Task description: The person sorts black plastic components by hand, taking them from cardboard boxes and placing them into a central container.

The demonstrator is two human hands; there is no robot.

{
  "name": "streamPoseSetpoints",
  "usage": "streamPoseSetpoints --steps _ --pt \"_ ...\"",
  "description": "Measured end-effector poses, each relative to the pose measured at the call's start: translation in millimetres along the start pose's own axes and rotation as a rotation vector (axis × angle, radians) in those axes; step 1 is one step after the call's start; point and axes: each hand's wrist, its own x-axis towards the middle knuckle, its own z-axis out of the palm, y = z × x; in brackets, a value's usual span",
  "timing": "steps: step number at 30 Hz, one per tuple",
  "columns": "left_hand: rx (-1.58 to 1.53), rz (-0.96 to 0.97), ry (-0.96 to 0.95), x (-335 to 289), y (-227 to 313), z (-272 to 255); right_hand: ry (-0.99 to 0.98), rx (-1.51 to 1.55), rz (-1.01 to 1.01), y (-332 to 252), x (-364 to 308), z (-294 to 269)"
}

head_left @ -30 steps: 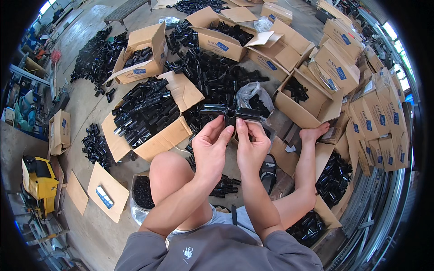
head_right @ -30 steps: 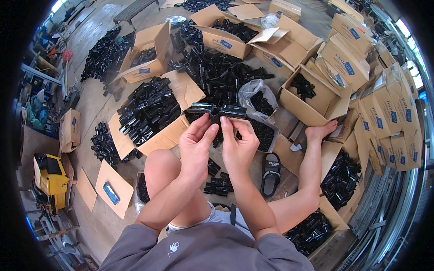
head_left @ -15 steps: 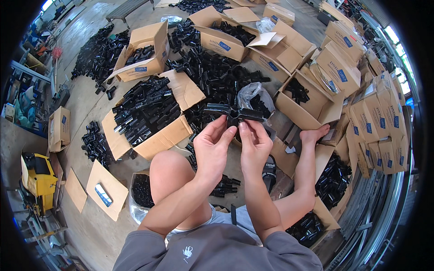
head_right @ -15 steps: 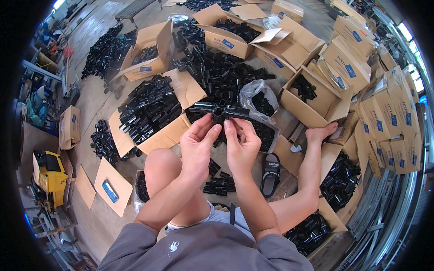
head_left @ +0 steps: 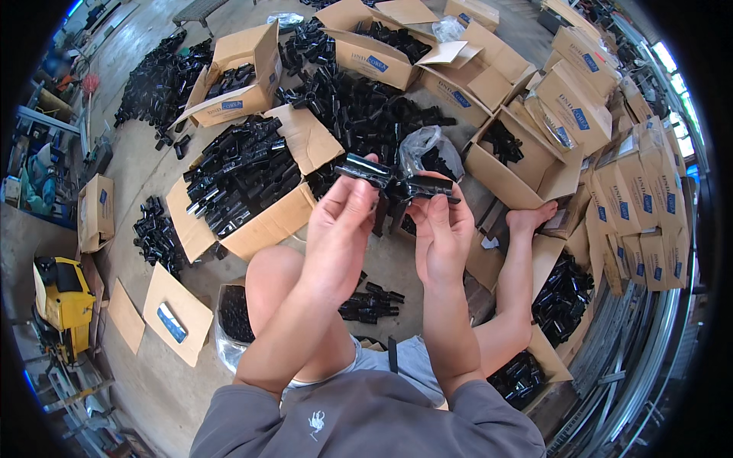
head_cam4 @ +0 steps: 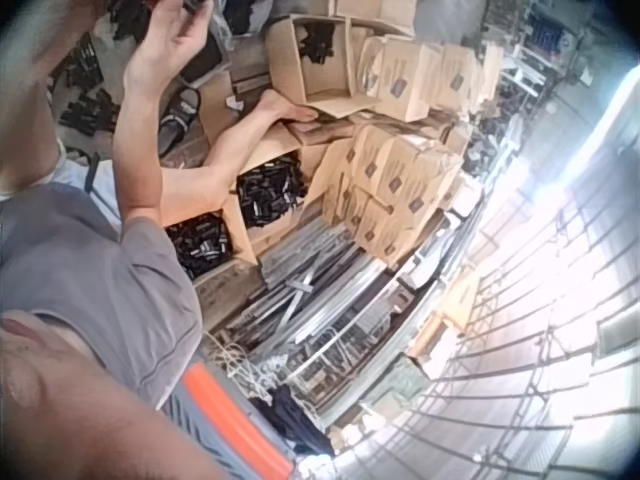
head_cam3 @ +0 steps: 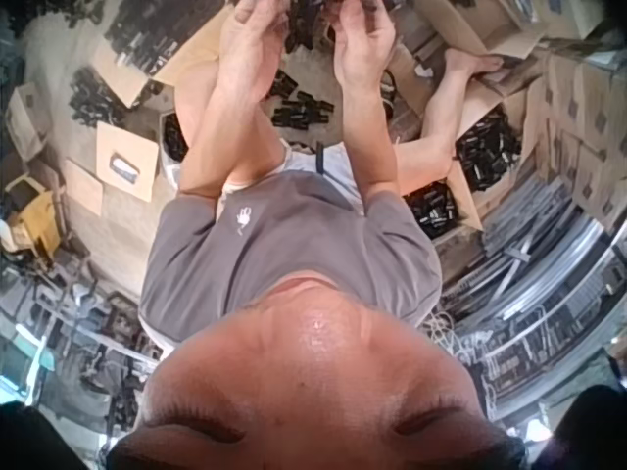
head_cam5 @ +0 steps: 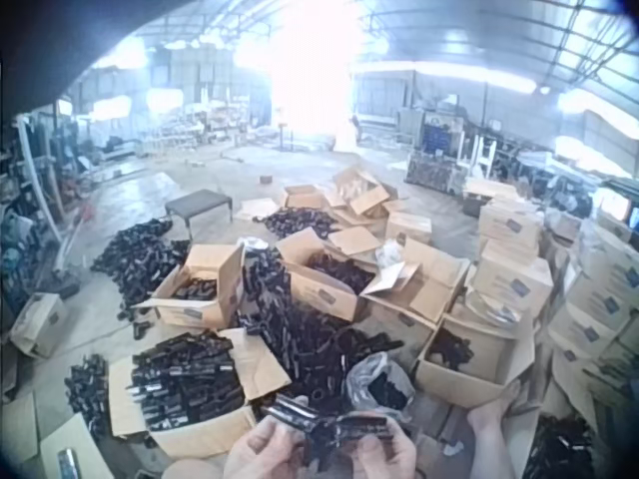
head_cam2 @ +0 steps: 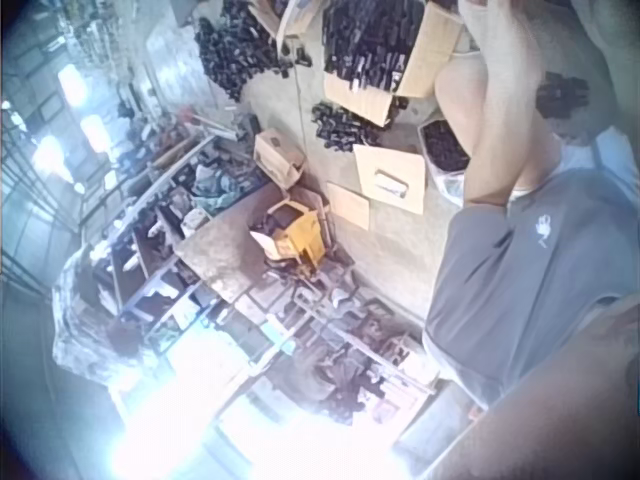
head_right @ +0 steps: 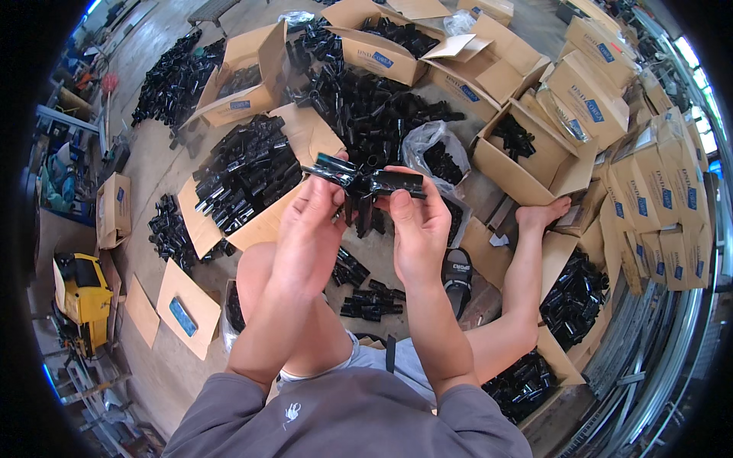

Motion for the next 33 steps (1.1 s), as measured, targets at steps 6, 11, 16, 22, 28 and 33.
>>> streamPoseSetpoints --steps 6,11,16,22,28,33 --pt "0.085 0.126 0.02 4.5 3.7 -0.6 0.035 0.031 0.057 9.8 -2.0 8.8" --pt "0.245 0.438 0.042 4.5 11.6 -10.8 -0.03 -0.008 -0.015 49.0 -12.0 -2.0" --pt "0.466 0.596 0.049 6.6 24.3 -16.8 0.12 -0.933 0.267 164.0 -44.6 -106.8" --pt "0.533 0.472 0.038 3.7 27.4 -21.8 -0.2 -1.52 0.752 248.0 -148.1 -141.1" --pt "0.579 0.421 0.026 7.1 22.9 -24.3 -0.181 -1.536 0.624 259.5 -158.5 -169.3" --pt "0.559 0.39 0.056 7.7 19.3 -19.1 -0.362 -1.551 0.567 248.6 -150.8 -151.4"
